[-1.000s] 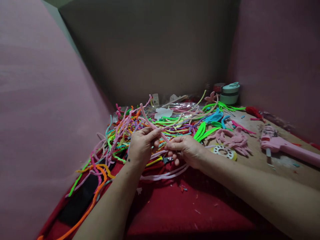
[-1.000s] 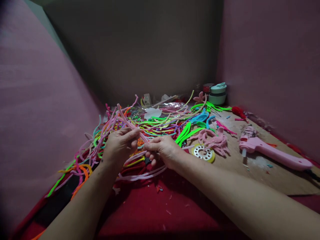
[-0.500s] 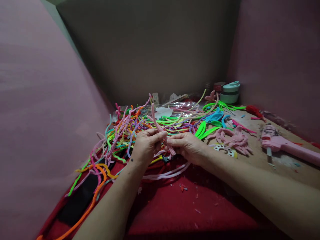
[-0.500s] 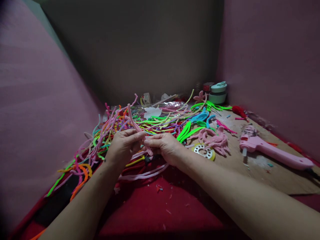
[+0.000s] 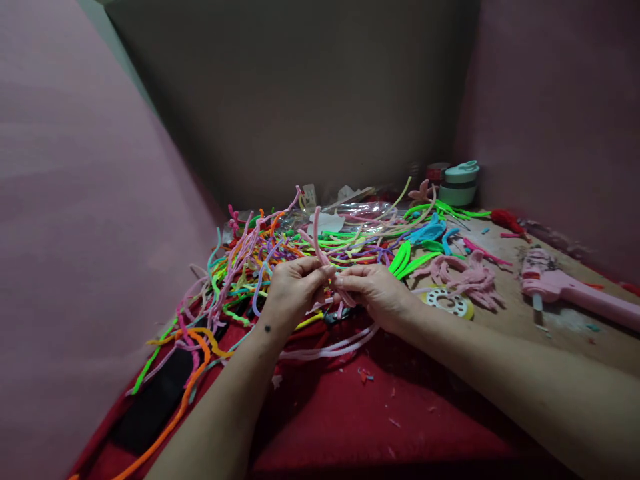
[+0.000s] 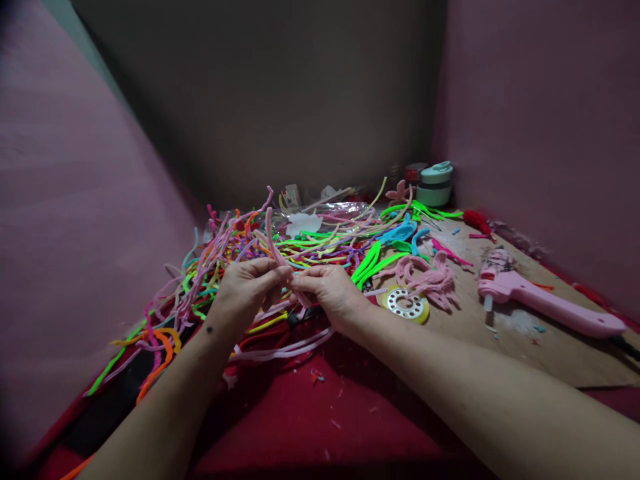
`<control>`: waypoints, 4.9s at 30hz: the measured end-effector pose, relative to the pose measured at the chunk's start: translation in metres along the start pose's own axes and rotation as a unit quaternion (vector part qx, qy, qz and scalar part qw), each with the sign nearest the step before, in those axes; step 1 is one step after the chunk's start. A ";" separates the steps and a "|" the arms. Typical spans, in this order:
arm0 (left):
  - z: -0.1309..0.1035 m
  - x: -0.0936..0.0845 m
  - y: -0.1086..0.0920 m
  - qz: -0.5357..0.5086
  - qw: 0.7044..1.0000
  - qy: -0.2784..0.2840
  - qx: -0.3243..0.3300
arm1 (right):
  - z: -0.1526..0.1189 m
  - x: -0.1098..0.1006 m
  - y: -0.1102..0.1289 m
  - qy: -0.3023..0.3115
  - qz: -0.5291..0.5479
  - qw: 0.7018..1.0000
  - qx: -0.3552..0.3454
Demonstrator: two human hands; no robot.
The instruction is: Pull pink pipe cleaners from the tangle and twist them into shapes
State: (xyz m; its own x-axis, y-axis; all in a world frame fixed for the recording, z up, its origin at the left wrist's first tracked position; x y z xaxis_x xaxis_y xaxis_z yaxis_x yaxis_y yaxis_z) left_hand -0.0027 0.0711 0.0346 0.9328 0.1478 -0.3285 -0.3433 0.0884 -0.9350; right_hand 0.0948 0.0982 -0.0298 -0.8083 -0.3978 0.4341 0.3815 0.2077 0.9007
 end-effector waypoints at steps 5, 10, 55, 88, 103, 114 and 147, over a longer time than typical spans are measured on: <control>0.004 -0.001 0.003 -0.001 0.998 0.054 0.039 | -0.001 -0.001 0.003 -0.015 0.004 1.000 -0.002; -0.002 -0.001 -0.019 0.177 0.941 0.060 0.283 | 0.002 -0.002 0.005 0.009 -0.027 0.999 -0.027; -0.013 -0.006 -0.026 0.133 0.967 0.156 0.150 | -0.033 0.023 0.058 0.052 -0.299 0.923 -0.238; -0.013 -0.009 -0.030 0.433 0.841 -0.005 0.324 | -0.050 0.013 0.078 -0.163 -0.471 0.740 -0.451; -0.016 -0.018 -0.039 0.226 0.952 0.023 0.205 | -0.022 0.018 0.047 0.037 -0.306 0.947 -0.091; -0.006 -0.001 -0.002 -0.080 0.990 0.112 -0.042 | -0.021 0.016 0.037 0.019 -0.198 0.977 -0.074; -0.009 -0.005 -0.001 0.020 0.990 -0.097 0.097 | -0.017 0.021 0.016 0.045 -0.108 0.993 0.005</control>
State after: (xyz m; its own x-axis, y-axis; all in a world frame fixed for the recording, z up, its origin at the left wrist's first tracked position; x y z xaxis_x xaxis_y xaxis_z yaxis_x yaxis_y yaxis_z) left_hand -0.0064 0.0616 0.0359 0.8862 0.3401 -0.3148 -0.4110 0.2631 -0.8728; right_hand 0.0916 0.0775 -0.0060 -0.8272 -0.5119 0.2317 0.1996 0.1178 0.9728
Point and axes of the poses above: each hand's wrist, its own z-axis towards the middle knuckle, its own x-axis out of the palm, y = z × x, the point moved 7 cm from there along z, towards the middle knuckle, and after that the axes turned 2 degrees about -y, right-handed, at the moved point
